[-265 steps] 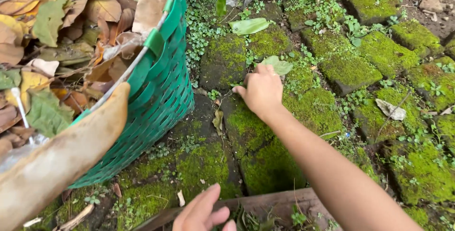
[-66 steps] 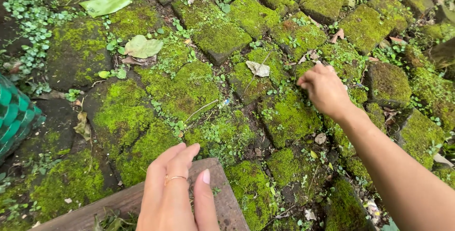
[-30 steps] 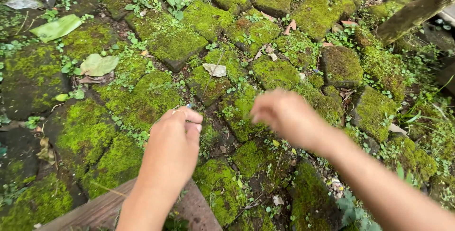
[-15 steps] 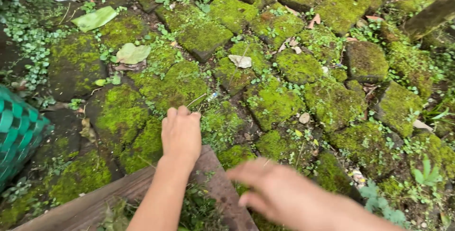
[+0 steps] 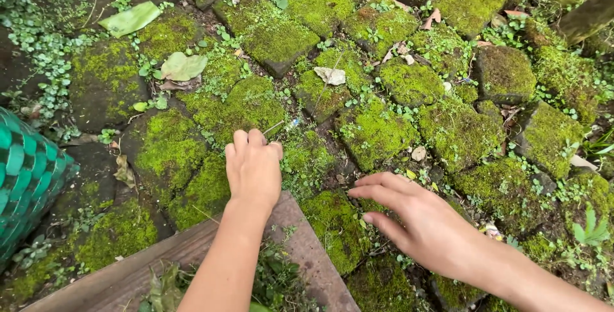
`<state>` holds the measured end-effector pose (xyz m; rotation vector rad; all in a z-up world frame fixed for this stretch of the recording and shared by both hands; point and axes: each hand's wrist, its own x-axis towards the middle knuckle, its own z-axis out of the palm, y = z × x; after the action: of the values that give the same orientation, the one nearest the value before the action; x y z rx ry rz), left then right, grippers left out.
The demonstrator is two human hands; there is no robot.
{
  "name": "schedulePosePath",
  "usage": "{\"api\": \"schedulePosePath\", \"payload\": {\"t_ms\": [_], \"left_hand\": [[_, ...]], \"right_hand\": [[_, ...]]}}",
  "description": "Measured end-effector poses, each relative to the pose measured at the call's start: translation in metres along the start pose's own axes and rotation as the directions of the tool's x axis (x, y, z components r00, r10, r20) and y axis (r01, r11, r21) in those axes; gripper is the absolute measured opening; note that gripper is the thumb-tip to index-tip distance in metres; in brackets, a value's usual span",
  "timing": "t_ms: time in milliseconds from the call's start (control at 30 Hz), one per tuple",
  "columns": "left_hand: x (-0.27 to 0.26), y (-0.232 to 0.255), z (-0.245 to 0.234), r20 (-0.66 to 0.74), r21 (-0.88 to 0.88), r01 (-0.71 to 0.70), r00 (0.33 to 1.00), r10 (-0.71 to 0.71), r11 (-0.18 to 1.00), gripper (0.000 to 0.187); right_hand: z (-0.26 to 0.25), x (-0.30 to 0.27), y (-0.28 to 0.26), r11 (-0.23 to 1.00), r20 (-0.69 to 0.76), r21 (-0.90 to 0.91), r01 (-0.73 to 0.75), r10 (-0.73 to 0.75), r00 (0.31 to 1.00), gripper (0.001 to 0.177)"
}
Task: The person is weeding a mossy brick patio, pulling small weeds by hand and placing them into a dustpan.
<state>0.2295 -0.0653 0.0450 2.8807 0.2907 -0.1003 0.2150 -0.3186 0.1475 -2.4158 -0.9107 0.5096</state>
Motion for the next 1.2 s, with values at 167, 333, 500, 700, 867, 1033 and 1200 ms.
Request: {"api": "schedulePosePath", "payload": {"t_ms": [167, 333, 500, 700, 867, 1033, 1200], "left_hand": [[0.002, 0.005, 0.011, -0.06, 0.172, -0.016, 0.998, 0.027, 0.985, 0.02], [0.01, 0.012, 0.026, -0.089, 0.25, -0.033, 0.994, 0.057, 0.968, 0.017], [0.014, 0.011, 0.037, -0.026, 0.307, -0.023, 0.999, 0.033, 0.951, 0.018], [0.007, 0.008, 0.029, -0.151, 0.302, -0.051, 0.983, 0.101, 0.952, 0.025], [0.002, 0.006, -0.005, -0.19, 0.114, -0.029, 0.981, 0.05, 0.993, 0.021], [-0.02, 0.007, -0.052, -0.047, -0.059, 0.013, 0.999, -0.016, 0.998, 0.012], [-0.037, 0.003, -0.08, 0.007, -0.322, 0.022, 1.0, -0.021, 0.947, 0.011]], "right_hand": [[-0.001, 0.001, 0.0, 1.0, -0.004, -0.027, -0.01, 0.01, 1.0, 0.041], [-0.008, -0.003, 0.01, 0.999, -0.034, -0.048, 0.004, -0.005, 0.999, 0.041], [-0.014, -0.008, 0.024, 0.998, -0.063, -0.062, -0.026, 0.022, 0.998, 0.04], [-0.022, -0.011, 0.023, 0.996, -0.106, -0.074, -0.043, 0.035, 0.994, 0.04], [-0.017, -0.013, 0.023, 0.995, -0.12, -0.09, -0.036, 0.025, 0.992, 0.039], [-0.014, -0.015, 0.019, 0.994, -0.133, -0.107, -0.019, 0.005, 0.991, 0.038], [-0.016, -0.017, 0.012, 0.993, -0.116, -0.103, -0.063, 0.051, 0.992, 0.044]]}}
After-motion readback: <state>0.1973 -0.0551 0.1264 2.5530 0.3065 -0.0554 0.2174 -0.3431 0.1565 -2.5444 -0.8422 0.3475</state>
